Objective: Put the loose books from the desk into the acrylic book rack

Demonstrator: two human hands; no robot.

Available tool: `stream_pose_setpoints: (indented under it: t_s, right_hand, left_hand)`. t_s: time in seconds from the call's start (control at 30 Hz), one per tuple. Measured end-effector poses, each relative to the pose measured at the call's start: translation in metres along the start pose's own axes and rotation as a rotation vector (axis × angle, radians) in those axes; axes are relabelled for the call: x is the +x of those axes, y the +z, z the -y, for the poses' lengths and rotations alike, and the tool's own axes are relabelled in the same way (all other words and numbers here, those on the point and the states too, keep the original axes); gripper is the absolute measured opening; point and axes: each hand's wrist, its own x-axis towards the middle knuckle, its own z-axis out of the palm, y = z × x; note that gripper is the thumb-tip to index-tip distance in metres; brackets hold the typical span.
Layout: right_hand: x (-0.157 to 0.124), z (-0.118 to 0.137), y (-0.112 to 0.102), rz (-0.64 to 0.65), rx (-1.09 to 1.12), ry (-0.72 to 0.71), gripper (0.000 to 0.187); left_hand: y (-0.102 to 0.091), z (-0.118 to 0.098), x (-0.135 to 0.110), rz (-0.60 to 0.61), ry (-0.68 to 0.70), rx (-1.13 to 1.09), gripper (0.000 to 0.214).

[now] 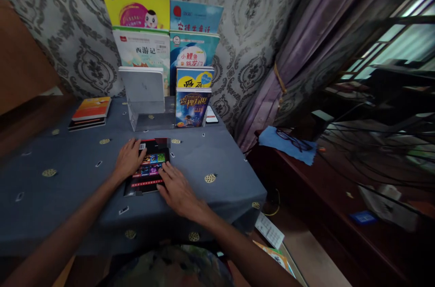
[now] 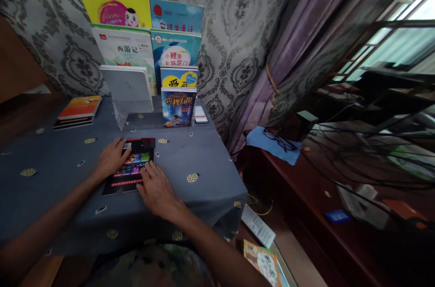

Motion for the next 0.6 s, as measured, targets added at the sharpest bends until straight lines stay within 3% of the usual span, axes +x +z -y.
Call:
stream_pose_setpoints:
  t_s: [0.2, 0.33, 0.43, 0.6]
  right_hand:
    - [0.025, -0.007, -0.006, 0.03, -0.028, 0.125, 0.05]
    - [0.038, -0.013, 0.0, 0.033, -0.028, 0.131, 0.052]
    - [0.039, -0.016, 0.003, 0.033, -0.022, 0.126, 0.053]
    - [0.033, -0.024, 0.009, -0.033, 0.015, 0.099, 0.053]
  left_hand:
    - [-0.009, -0.008, -0.005, -0.032, -0.067, -0.008, 0.052]
    - [-0.01, 0.0, -0.003, -0.031, -0.123, -0.12, 0.05]
    - [-0.011, 0.013, 0.003, -0.04, -0.214, -0.407, 0.049]
    - [-0.015, 0.023, 0.006, -0.04, -0.56, -1.167, 0.054]
